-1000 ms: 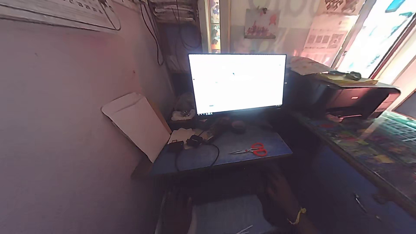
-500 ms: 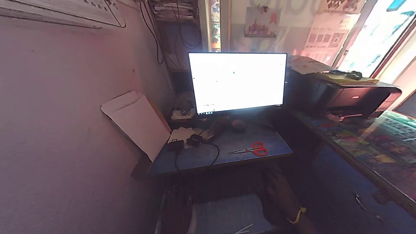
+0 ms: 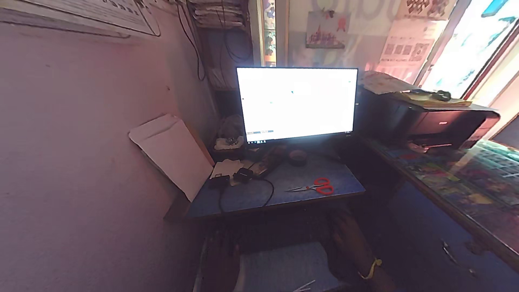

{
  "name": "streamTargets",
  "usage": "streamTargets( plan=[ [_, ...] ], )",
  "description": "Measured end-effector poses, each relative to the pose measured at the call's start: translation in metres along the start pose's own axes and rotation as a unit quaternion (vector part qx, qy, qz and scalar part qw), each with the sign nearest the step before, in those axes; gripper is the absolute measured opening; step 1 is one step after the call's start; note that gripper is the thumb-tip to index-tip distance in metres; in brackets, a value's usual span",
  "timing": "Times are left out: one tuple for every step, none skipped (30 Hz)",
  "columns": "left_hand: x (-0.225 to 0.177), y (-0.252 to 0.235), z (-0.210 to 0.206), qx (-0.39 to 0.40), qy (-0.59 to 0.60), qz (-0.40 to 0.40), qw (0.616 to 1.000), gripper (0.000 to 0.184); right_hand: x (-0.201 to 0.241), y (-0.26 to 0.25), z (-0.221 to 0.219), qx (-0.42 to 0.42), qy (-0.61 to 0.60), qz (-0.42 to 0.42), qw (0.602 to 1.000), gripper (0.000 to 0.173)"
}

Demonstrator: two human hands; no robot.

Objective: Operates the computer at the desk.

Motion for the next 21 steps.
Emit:
streamTargets(
  plan=[
    [0.0,0.0,0.0,-0.001,0.002,0.0,1.0,0.072,0.001,0.0,0.001,0.001,-0.002,-0.001,1.0,0.046],
    [-0.001,0.0,0.0,-0.001,0.003,0.001,1.0,0.072,0.001,-0.001,0.001,0.002,-0.001,-0.002,1.0,0.046],
    [-0.001,0.0,0.0,0.0,0.004,0.003,1.0,0.072,0.001,-0.001,0.001,-0.001,0.001,-0.002,1.0,0.047],
    [-0.001,0.0,0.001,0.0,0.003,0.004,1.0,0.073,0.001,-0.002,0.001,-0.003,0.004,-0.002,1.0,0.046],
    [-0.001,0.0,0.0,0.0,0.004,0.005,1.0,0.073,0.002,-0.001,0.001,-0.002,0.004,-0.004,1.0,0.047],
    [-0.001,-0.001,0.0,0.002,0.005,0.007,1.0,0.073,0.001,-0.001,0.0,0.003,0.003,-0.007,1.0,0.047],
    [-0.001,-0.001,0.0,0.002,0.006,0.008,1.0,0.072,0.0,-0.001,-0.001,0.012,0.002,-0.011,1.0,0.047],
    [0.0,-0.001,0.0,0.001,0.007,0.006,1.0,0.073,-0.001,0.0,-0.003,0.017,0.002,-0.014,1.0,0.046],
    [0.0,0.0,0.0,0.0,0.009,0.004,1.0,0.073,-0.002,0.001,-0.005,0.022,0.001,-0.016,1.0,0.046],
    [0.0,0.0,0.0,-0.002,0.011,0.001,1.0,0.073,-0.003,0.002,-0.007,0.024,0.001,-0.017,1.0,0.045],
    [0.0,0.0,0.0,-0.005,0.013,-0.001,1.0,0.073,-0.004,0.003,-0.008,0.027,0.003,-0.017,0.999,0.045],
    [0.0,0.0,0.001,-0.007,0.013,-0.002,1.0,0.072,-0.004,0.003,-0.008,0.03,0.005,-0.016,0.999,0.046],
    [-0.001,0.0,0.001,-0.009,0.01,-0.006,1.0,0.072,-0.003,0.002,-0.006,0.036,0.005,-0.016,0.999,0.046],
    [-0.001,0.0,0.001,-0.011,0.004,-0.01,1.0,0.072,-0.001,0.001,-0.003,0.044,0.006,-0.016,0.999,0.046],
    [-0.002,0.0,0.001,-0.016,-0.005,-0.016,1.0,0.072,0.001,-0.001,0.001,0.053,0.009,-0.017,0.998,0.046],
    [-0.001,-0.001,0.0,-0.022,-0.012,-0.02,0.999,0.073,0.002,-0.002,0.002,0.051,0.011,-0.015,0.999,0.047],
    [0.0,-0.001,-0.001,-0.023,-0.016,-0.021,0.999,0.073,0.002,-0.001,0.002,0.039,0.007,-0.015,0.999,0.047],
    [0.002,-0.001,-0.003,-0.021,-0.019,-0.02,0.999,0.074,0.001,0.0,0.001,0.027,0.002,-0.017,0.999,0.046],
    [0.003,-0.001,-0.004,-0.019,-0.018,-0.018,0.999,0.074,0.001,0.001,0.0,0.021,0.0,-0.021,1.0,0.046],
    [0.002,-0.001,-0.003,-0.017,-0.016,-0.016,1.0,0.073,0.001,0.001,-0.001,0.018,-0.001,-0.024,1.0,0.046],
    [0.001,-0.001,-0.002,-0.014,-0.013,-0.013,1.0,0.073,0.001,0.002,-0.001,0.021,-0.002,-0.027,0.999,0.047]
  ],
)
Point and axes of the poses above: each hand's wrist, its own y-axis away from the middle knuckle, its own z-axis out of the back of the hand, x = y × z, the point moved 4 cm from there along -y, towards the middle knuckle, and after that the axes turned 13 degrees about y, right-handed, at the moved point
